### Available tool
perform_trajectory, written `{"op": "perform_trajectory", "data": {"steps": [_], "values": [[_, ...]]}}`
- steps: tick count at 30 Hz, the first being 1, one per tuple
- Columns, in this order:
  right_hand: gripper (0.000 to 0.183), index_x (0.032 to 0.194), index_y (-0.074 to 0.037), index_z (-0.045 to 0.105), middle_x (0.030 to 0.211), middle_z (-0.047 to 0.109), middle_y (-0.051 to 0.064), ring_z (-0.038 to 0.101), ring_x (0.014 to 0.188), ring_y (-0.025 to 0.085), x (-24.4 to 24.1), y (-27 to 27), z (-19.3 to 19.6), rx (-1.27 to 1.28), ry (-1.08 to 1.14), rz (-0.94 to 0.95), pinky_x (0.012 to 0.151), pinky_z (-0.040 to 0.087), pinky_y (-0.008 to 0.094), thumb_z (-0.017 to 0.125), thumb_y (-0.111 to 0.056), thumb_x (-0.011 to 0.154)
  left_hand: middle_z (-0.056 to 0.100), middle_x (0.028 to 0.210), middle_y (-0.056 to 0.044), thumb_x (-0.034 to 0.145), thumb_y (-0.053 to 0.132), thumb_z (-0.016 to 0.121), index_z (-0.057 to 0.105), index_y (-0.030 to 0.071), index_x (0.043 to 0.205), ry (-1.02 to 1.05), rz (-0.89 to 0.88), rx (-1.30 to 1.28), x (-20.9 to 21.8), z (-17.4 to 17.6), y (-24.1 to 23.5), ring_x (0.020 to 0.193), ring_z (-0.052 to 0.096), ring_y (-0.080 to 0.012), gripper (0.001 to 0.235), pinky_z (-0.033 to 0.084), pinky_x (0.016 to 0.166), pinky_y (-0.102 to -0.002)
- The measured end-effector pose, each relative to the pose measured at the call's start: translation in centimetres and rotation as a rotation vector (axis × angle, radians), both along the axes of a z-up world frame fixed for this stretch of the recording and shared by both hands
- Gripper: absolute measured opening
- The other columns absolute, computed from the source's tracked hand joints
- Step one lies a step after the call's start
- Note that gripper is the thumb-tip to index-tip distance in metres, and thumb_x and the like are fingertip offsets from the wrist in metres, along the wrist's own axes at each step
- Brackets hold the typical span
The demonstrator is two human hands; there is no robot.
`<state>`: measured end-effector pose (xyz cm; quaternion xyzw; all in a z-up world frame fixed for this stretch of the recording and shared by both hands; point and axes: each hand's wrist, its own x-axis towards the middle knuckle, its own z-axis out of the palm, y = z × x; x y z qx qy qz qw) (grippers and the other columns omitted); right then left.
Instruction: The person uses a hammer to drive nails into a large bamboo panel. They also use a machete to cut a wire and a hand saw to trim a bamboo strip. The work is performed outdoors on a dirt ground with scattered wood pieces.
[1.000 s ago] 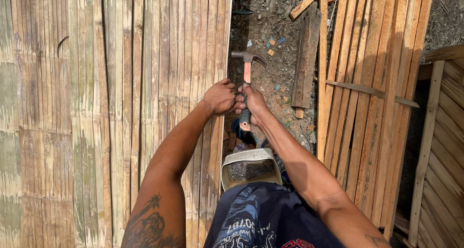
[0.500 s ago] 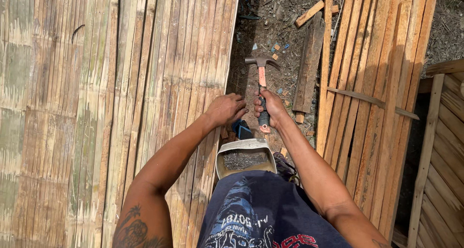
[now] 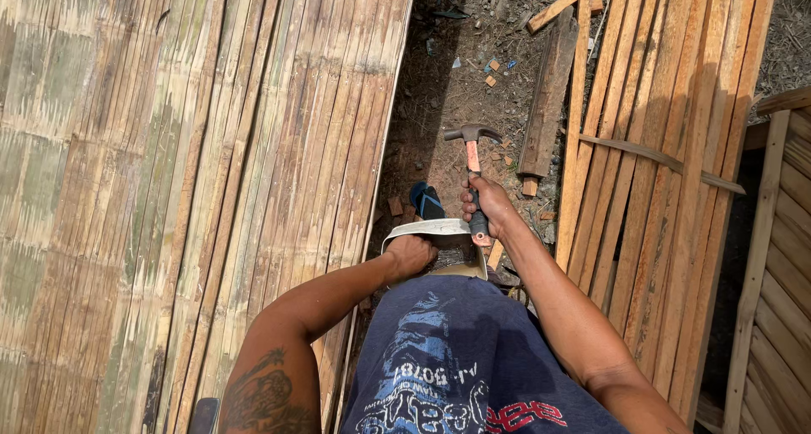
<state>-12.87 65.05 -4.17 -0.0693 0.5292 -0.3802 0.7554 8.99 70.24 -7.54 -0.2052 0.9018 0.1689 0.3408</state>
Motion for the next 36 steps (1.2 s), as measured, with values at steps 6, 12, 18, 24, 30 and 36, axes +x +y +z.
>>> {"op": "perform_trajectory", "data": {"steps": [6,12,18,24,30,36], "values": [[0.022,0.103,-0.008,0.051,0.070,0.046,-0.001,0.042,0.051,0.009,0.8,3.9,1.4,0.008,0.038,0.000,0.046,0.042,0.030,0.045,-0.029,0.108,0.073,0.098,-0.019,0.101,0.009,0.047,0.060,0.005,0.126,0.189,0.293,0.060,1.5,2.8,4.0,0.086,0.075,-0.0338,0.029,0.061,0.071,-0.048],[0.023,0.104,-0.009,0.052,0.070,0.047,-0.001,0.043,0.052,0.009,2.3,6.5,3.2,-0.035,0.014,0.041,0.045,0.042,0.030,0.046,-0.031,0.108,0.073,0.085,-0.021,0.101,0.020,0.055,0.061,0.002,0.117,0.362,0.421,0.141,1.4,10.8,6.7,0.081,0.073,-0.0381,0.025,0.058,0.071,-0.049],[0.024,0.104,-0.011,0.051,0.069,0.046,-0.002,0.043,0.051,0.009,3.0,8.2,3.2,-0.025,0.004,0.043,0.044,0.042,0.029,0.048,-0.034,0.108,0.074,0.087,-0.018,0.095,0.017,0.067,0.069,0.003,0.104,0.664,0.668,0.486,2.5,17.5,5.0,0.079,0.075,-0.0299,0.017,0.057,0.070,-0.043],[0.024,0.104,-0.012,0.049,0.069,0.046,-0.001,0.044,0.050,0.010,4.5,9.6,2.1,-0.001,0.033,-0.018,0.043,0.043,0.030,0.047,-0.036,0.108,0.077,0.105,-0.010,0.094,0.008,0.069,0.073,0.007,0.115,0.985,1.152,0.090,5.8,14.9,-5.5,0.089,0.076,-0.0194,0.022,0.062,0.077,-0.033],[0.027,0.106,-0.011,0.048,0.069,0.046,0.000,0.045,0.049,0.011,6.9,9.1,2.0,-0.030,0.068,-0.016,0.043,0.044,0.031,0.044,-0.038,0.108,0.074,0.125,-0.001,0.105,0.030,0.064,0.068,0.027,0.124,0.582,1.297,-0.186,5.6,8.9,-13.4,0.097,0.076,-0.0241,0.020,0.063,0.083,-0.040],[0.028,0.108,-0.011,0.048,0.070,0.046,0.001,0.044,0.050,0.011,9.7,7.6,3.4,-0.071,0.082,-0.128,0.044,0.042,0.030,0.042,-0.039,0.108,0.034,0.164,-0.010,0.094,0.023,0.070,0.075,0.017,0.105,0.472,0.918,-0.471,4.7,3.5,-17.1,0.152,0.026,-0.0357,0.014,0.027,0.123,-0.050]]}}
